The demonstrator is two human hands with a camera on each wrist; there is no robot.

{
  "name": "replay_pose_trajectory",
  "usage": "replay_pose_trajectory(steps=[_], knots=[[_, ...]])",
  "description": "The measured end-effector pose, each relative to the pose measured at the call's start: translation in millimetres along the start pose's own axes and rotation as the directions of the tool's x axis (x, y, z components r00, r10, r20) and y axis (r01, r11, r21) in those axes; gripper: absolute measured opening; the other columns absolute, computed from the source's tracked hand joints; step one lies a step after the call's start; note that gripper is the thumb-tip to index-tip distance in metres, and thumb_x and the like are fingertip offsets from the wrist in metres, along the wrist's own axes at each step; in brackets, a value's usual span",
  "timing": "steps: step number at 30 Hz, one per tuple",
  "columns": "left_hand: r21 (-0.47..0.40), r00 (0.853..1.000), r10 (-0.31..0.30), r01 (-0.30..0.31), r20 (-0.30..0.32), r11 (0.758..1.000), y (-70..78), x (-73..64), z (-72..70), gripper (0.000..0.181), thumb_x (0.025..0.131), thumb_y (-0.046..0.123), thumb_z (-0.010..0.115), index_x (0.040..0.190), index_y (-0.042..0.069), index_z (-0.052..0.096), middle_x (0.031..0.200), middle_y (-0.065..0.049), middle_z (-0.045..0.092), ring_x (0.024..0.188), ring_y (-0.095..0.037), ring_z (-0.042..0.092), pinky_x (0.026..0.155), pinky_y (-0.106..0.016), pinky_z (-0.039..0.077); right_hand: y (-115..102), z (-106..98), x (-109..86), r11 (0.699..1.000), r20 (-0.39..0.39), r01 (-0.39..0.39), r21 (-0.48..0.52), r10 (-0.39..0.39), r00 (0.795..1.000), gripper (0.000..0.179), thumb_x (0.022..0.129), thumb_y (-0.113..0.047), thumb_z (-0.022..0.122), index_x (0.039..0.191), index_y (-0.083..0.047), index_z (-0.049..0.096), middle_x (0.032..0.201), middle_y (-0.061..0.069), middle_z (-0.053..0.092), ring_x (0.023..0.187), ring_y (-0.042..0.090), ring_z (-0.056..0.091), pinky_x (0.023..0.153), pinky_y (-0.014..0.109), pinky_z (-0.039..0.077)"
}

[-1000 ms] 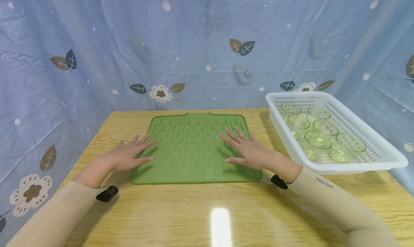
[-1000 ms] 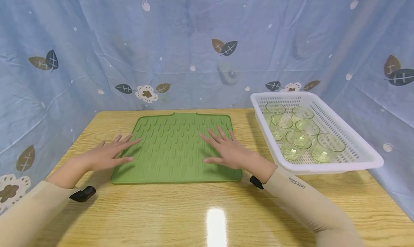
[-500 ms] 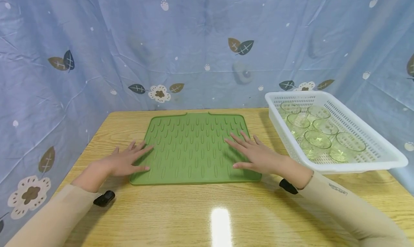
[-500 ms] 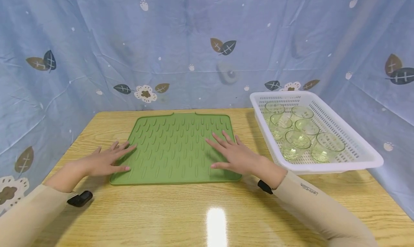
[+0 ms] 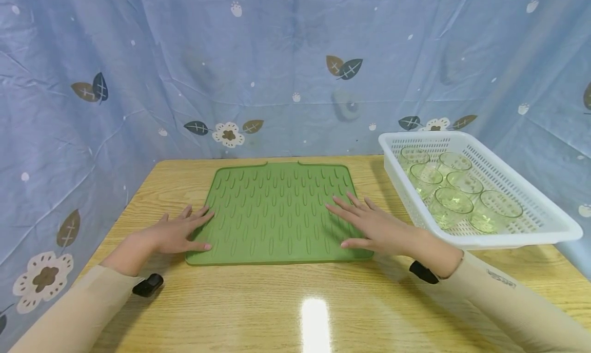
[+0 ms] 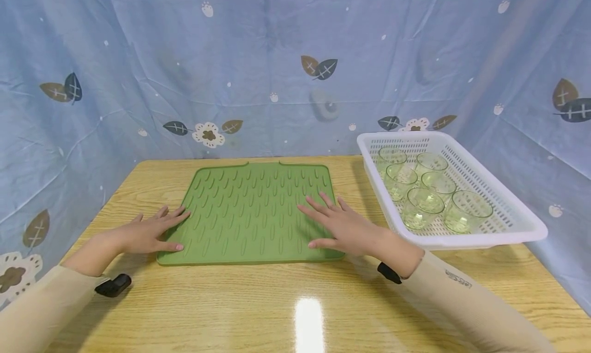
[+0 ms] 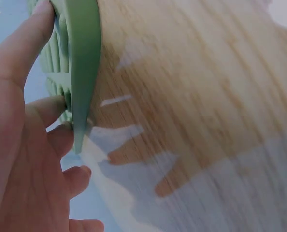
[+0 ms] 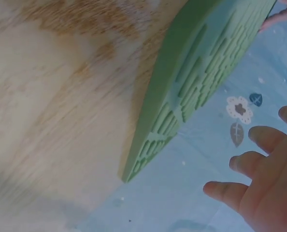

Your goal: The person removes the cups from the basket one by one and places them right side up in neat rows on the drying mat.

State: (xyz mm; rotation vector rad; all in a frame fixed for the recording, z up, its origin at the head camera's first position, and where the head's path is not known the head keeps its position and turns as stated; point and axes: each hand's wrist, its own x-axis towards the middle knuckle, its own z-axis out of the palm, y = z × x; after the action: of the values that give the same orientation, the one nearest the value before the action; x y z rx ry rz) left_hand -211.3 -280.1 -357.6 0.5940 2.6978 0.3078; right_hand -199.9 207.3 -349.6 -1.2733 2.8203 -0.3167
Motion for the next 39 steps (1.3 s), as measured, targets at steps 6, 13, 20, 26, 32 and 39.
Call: replay_pose_trajectory(steps=[6,13,20,26,32,39], knots=[[-0.036,1.0,-0.007,0.007,0.008,0.999,0.0,-1.3,0.7,0.103,0.09,0.063,0.067,0.163,0.005,0.025,0.168,-0.023,0.013,0.149,-0.057,0.003,0.103,-0.085,-0.002,0.0,-8.3,-6.0,0.999,-0.035,0.025,0.043,-0.023,0.999,0.083,0.099,-0.04,0.068,0.165,-0.014,0.026,0.168,0.012,0.022,0.153,0.042,0.013,0.117,0.068,0.017],[-0.058,1.0,-0.008,0.008,0.009,0.998,0.5,-2.7,0.3,0.104,0.088,0.06,0.072,0.163,0.004,0.025,0.168,-0.024,0.013,0.148,-0.057,0.003,0.102,-0.085,-0.003,-0.9,-19.0,-15.7,0.997,-0.049,0.027,0.076,-0.023,0.999,0.082,0.098,-0.037,0.07,0.164,-0.014,0.028,0.167,0.009,0.026,0.153,0.042,0.018,0.117,0.065,0.021],[-0.052,1.0,-0.007,0.007,0.007,0.999,-0.5,-3.1,1.1,0.105,0.088,0.061,0.072,0.163,0.005,0.025,0.168,-0.023,0.013,0.148,-0.057,0.003,0.102,-0.086,-0.001,1.8,-33.1,-27.5,0.994,-0.067,0.006,0.112,0.002,0.998,0.078,0.099,-0.038,0.069,0.164,-0.019,0.03,0.166,0.006,0.03,0.151,0.04,0.025,0.115,0.062,0.03],[-0.042,1.0,-0.007,0.008,0.013,0.999,-0.1,-2.6,2.1,0.105,0.088,0.062,0.071,0.163,0.005,0.025,0.168,-0.023,0.012,0.148,-0.057,0.004,0.102,-0.086,-0.001,4.0,-47.8,-41.2,0.997,-0.101,0.002,0.071,0.005,0.995,0.075,0.1,-0.036,0.069,0.163,-0.022,0.032,0.164,0.004,0.035,0.15,0.037,0.03,0.11,0.062,0.037],[-0.028,1.0,-0.004,0.004,0.006,1.0,1.7,-2.7,0.7,0.105,0.088,0.063,0.07,0.163,0.004,0.025,0.167,-0.025,0.013,0.147,-0.059,0.005,0.102,-0.086,0.0,12.0,-65.8,-56.6,0.998,-0.17,-0.028,0.05,0.036,0.985,0.072,0.099,-0.03,0.071,0.162,-0.022,0.036,0.16,0.008,0.043,0.142,0.037,0.043,0.103,0.058,0.045],[-0.02,1.0,0.004,-0.004,0.004,1.0,1.1,-0.8,-1.9,0.106,0.088,0.064,0.07,0.163,0.004,0.025,0.167,-0.025,0.013,0.147,-0.059,0.005,0.103,-0.085,0.0,36.9,-74.4,-78.1,0.986,-0.203,-0.157,0.058,0.166,0.965,0.067,0.101,-0.024,0.07,0.16,-0.023,0.039,0.154,0.012,0.05,0.098,0.017,0.069,0.085,0.042,0.051]])
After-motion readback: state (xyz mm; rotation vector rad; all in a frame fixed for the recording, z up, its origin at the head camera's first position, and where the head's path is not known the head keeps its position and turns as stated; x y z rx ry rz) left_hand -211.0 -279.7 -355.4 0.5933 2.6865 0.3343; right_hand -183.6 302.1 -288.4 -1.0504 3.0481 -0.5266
